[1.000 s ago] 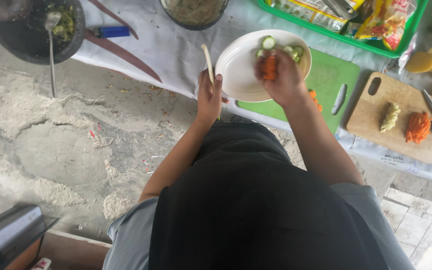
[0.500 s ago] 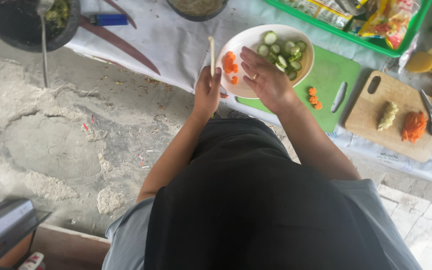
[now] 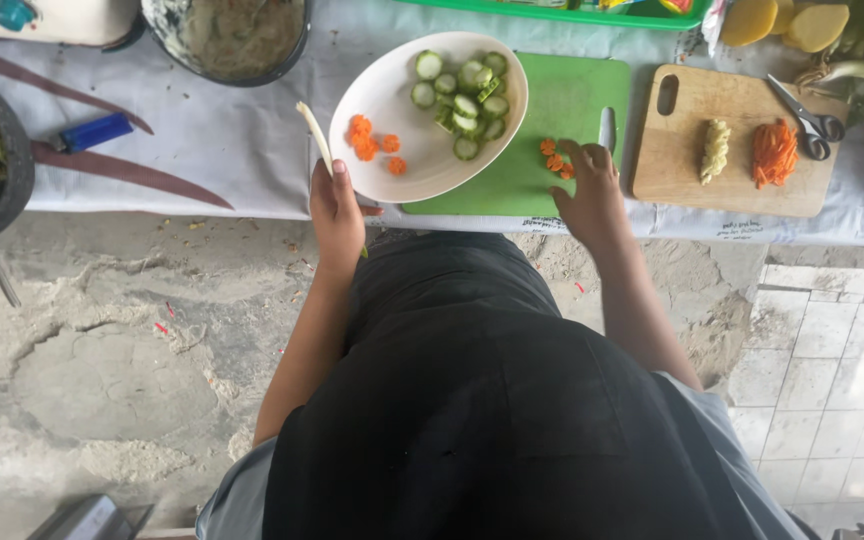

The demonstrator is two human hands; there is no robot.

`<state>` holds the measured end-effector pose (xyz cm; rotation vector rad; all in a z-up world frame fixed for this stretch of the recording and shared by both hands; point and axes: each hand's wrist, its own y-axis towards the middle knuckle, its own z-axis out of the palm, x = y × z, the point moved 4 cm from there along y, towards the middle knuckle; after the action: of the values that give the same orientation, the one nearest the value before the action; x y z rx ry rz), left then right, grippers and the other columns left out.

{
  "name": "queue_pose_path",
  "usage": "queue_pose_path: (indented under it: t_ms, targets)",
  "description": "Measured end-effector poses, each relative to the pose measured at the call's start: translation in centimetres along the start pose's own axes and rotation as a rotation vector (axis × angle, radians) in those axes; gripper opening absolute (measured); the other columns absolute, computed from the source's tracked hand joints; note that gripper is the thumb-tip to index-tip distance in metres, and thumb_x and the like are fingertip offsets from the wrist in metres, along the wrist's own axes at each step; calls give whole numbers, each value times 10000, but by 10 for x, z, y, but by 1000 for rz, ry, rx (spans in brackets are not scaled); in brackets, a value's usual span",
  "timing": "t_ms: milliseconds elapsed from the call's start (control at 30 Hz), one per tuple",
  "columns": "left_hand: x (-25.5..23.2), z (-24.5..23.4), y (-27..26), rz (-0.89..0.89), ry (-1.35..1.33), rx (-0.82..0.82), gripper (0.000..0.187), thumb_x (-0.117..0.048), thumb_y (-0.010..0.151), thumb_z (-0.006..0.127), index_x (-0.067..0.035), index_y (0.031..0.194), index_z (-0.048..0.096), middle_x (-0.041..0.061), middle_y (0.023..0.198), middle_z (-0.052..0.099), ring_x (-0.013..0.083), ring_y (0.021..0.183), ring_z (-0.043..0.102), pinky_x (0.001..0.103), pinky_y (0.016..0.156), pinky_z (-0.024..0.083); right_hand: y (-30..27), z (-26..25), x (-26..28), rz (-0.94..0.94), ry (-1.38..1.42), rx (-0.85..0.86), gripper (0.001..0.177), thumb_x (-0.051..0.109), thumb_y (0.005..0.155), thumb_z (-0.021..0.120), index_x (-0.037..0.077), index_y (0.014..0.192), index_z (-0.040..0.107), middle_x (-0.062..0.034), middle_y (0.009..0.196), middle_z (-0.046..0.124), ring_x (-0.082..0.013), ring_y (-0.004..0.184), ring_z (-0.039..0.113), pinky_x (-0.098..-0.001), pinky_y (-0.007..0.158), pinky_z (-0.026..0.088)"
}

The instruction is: The person puts sliced cucumbers and carrots onto a plate, then uses a cleaver to scrape minced garlic from a cutting board into the plate before slicing a stalk of lemongrass.

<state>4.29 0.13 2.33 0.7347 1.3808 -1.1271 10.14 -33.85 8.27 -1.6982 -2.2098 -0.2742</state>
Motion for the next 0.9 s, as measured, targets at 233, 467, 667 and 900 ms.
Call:
queue_pose_path:
  t_ms: [233,467,667,900]
  targets:
    - [-3,1,2,-1,37,27,654,-507,1086,409,83,1362,470,179,1130,655,190,835,755,261,564,661,-1,14,-24,261,136,-54,454,74,808,800,49,1216,601,-146,1058,651,-297,958,691,-425,836,558]
    - [-2,0,1,8,36,27,664,-505,1089,408,91,1376,462,195,1144,654,211,849,758,268,577,663,4,22,-19,166,161,-123,371,103,851,827,34,1182,673,-172,1087,661,-263,905,702,-399,802,561]
    - [0,-1,0,14,62,37,657,-510,1090,392,77,1377,462,178,1146,655,182,889,763,263,617,628,17,20,-26,216,241,-146,150,95,900,808,63,1039,761,-108,1012,730,-190,851,744,-322,787,622]
    - [5,-3,-3,24,12,32,603,-487,1100,415,70,1302,525,143,1079,671,155,861,739,252,623,660,24,14,-2,75,223,-67,360,45,833,806,43,1180,713,-175,1129,663,-287,954,716,-365,821,591]
